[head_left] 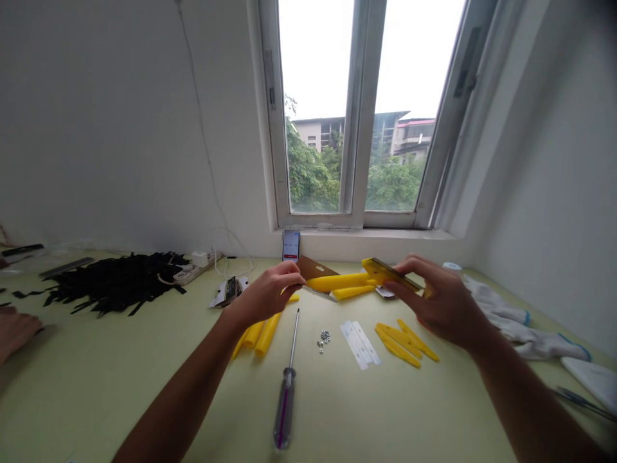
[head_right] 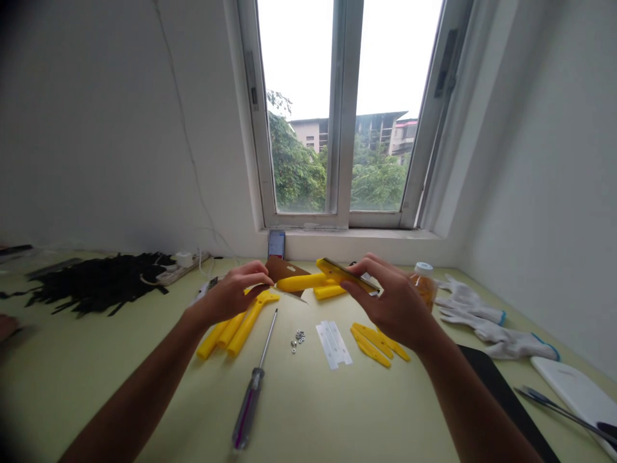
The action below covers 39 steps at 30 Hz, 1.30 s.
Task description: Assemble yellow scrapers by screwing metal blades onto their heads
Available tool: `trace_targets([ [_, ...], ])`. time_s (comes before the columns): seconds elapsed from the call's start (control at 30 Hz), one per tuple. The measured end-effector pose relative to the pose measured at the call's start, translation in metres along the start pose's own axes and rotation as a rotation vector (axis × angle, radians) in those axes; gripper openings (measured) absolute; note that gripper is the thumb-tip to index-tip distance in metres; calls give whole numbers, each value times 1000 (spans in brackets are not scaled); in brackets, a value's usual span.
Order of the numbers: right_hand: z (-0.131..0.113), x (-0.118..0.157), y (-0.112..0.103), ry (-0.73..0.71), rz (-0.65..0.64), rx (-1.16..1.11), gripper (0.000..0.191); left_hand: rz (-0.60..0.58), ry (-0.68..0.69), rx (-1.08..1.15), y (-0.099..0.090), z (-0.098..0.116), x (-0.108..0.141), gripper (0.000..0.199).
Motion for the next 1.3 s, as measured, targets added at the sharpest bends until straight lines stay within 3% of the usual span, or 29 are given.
trace_targets([
  [0.17, 15, 3, 14, 132, -90, -68, 22, -4, 31, 26, 8, 14, 0, 22],
  [0.33, 46, 11, 34, 399, -135, -363, 31, 10, 10, 101, 13, 17, 1, 20],
  [0.5, 78, 17, 40, 601, -55, -445, 32, 119, -73, 168, 2, 6, -3, 10],
  [0.67, 57, 24, 65, 554, -106, -504, 34, 197, -131, 216, 1, -1, -3, 6],
  [0.8, 25, 31, 84, 387, -180, -298, 26, 255, -119, 268, 7, 11, -2, 7],
  [0.97, -2, 31, 84, 202, -201, -76, 20, 355, -106, 205, 8, 26, 2, 8],
  [1.07, -7, 24, 69, 159, -136, -87, 21, 404, -258, 326, 12, 15, 4, 4],
  [1.17, 3, 16, 47, 243, -3, -179, 33, 464, -470, 577, 20, -5, 9, 6],
  [1.23, 13, 19, 52, 388, -72, -318, 45, 486, -571, 712, 25, -14, 11, 11],
  [1.3, 19, 29, 67, 545, -219, -460, 58, 473, -645, 797, 31, -19, 13, 14],
])
Point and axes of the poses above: each hand's wrist, its own x-axis away from the middle knuckle, its own y-axis out of the palm, z = x × y, the point moved 9 cm from there along -x, towards the middle knuckle, and after that the axes turned 15 degrees about z, right-handed, at the moved point
